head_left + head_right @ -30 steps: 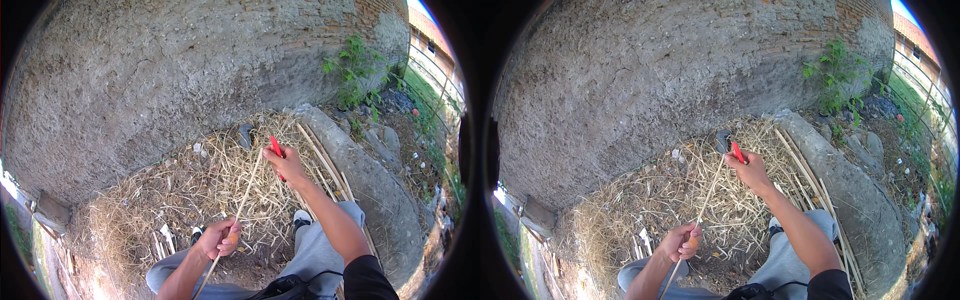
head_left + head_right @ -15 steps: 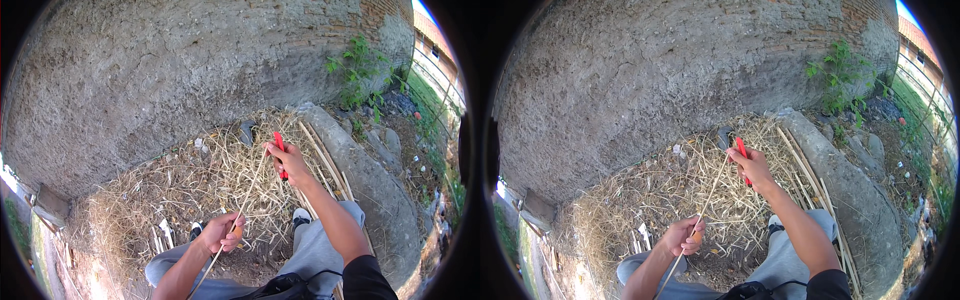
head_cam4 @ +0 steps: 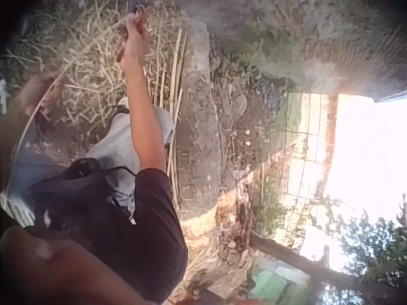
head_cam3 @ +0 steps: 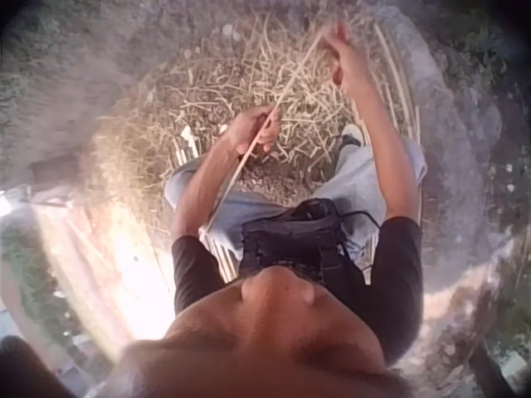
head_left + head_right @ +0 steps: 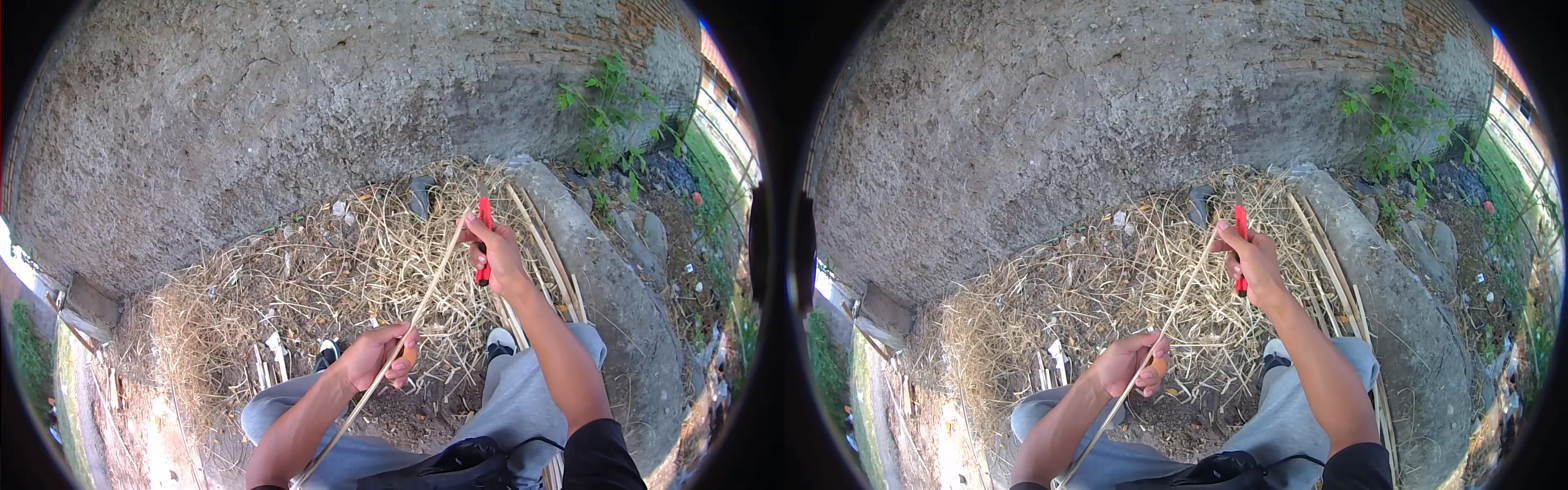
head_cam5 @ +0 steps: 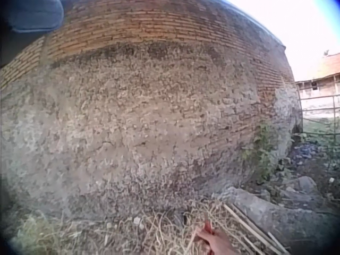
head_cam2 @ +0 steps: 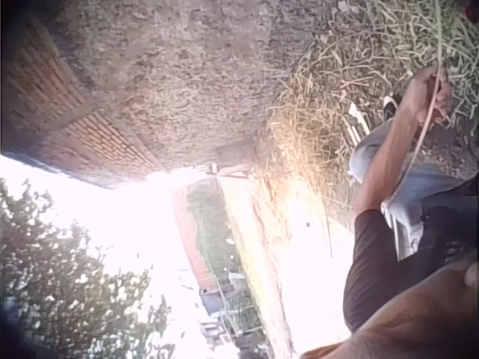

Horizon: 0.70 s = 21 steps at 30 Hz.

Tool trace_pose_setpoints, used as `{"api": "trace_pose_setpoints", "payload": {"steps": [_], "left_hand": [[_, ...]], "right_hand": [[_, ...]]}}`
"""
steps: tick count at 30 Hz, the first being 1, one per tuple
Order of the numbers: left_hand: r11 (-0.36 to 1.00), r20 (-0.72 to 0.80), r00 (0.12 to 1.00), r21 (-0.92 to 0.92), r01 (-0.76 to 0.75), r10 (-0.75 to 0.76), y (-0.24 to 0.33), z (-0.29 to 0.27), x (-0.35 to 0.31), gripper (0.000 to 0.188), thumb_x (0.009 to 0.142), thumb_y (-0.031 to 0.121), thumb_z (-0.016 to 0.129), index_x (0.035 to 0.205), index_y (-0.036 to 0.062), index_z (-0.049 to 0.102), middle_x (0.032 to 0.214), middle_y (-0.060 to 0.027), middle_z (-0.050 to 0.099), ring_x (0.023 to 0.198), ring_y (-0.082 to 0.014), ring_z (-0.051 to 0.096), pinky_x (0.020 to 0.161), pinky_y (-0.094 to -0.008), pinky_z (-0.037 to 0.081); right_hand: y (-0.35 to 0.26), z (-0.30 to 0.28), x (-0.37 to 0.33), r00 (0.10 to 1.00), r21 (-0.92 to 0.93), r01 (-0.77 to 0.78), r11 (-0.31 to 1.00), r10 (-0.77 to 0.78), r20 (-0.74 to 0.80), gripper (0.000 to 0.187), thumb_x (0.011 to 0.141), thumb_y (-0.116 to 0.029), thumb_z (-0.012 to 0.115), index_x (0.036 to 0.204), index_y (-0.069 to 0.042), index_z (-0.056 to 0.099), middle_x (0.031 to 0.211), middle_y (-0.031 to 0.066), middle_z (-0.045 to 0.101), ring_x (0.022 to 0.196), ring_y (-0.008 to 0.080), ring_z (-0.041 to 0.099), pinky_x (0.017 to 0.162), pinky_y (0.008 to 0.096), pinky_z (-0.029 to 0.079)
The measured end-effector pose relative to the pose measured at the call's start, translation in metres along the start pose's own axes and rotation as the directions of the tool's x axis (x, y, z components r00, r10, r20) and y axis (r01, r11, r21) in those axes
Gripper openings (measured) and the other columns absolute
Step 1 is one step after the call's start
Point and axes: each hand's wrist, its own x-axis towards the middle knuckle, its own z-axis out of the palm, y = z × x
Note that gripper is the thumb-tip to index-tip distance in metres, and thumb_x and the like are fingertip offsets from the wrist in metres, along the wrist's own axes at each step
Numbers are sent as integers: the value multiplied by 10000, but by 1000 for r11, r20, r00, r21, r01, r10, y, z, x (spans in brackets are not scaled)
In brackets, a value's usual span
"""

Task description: The person picks up a bamboo strip and scrapes along its surface with a utility knife.

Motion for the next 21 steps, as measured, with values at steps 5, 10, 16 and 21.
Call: {"api": "trace_pose_setpoints", "payload": {"steps": [5, 10, 16, 21], "left_hand": [[1000, -11, 1000, 9, -26, 26, 4, -1, 5, 365, 1077, 361, 296, 860, 122, 466, 547, -28, 444, 456, -138, 443, 505, -345, 489], [994, -39, 998, 93, -49, 53, 4, 3, 8, 407, 1079, 418, 260, 946, 104, 483, 664, -72, 529, 505, -138, 465, 548, -348, 520], [777, -466, 859, 614, 142, 211, 5, -23, -18, 683, 1058, 566, 159, 1355, 31, 462, 1108, -132, 670, 1083, -209, 601, 984, -407, 454], [780, -532, 844, 557, 285, 72, -9, -40, -107, 565, 1077, 478, 312, 1387, 33, 472, 1152, -126, 669, 1083, -199, 620, 956, -354, 479]], "right_hand": [[9, 10, -20, 999, -46, -26, 999, 27, 21, 367, 943, -379, 682, 972, -13, 695, 806, 89, 703, 428, 16, 382, 409, 210, 286], [7, 22, -28, 997, -122, -36, 992, 43, 61, 275, 956, -278, 666, 979, -5, 682, 833, 109, 715, 428, 22, 372, 406, 210, 291], [19, 18, -17, 999, -67, -29, 997, 28, -19, 241, 930, -246, 714, 924, -8, 676, 740, 82, 696, 428, 16, 366, 394, 219, 258], [19, 14, -13, 998, -47, -60, 997, 58, -30, 240, 931, -245, 713, 939, -9, 668, 765, 78, 699, 432, 17, 370, 396, 221, 272]]}}
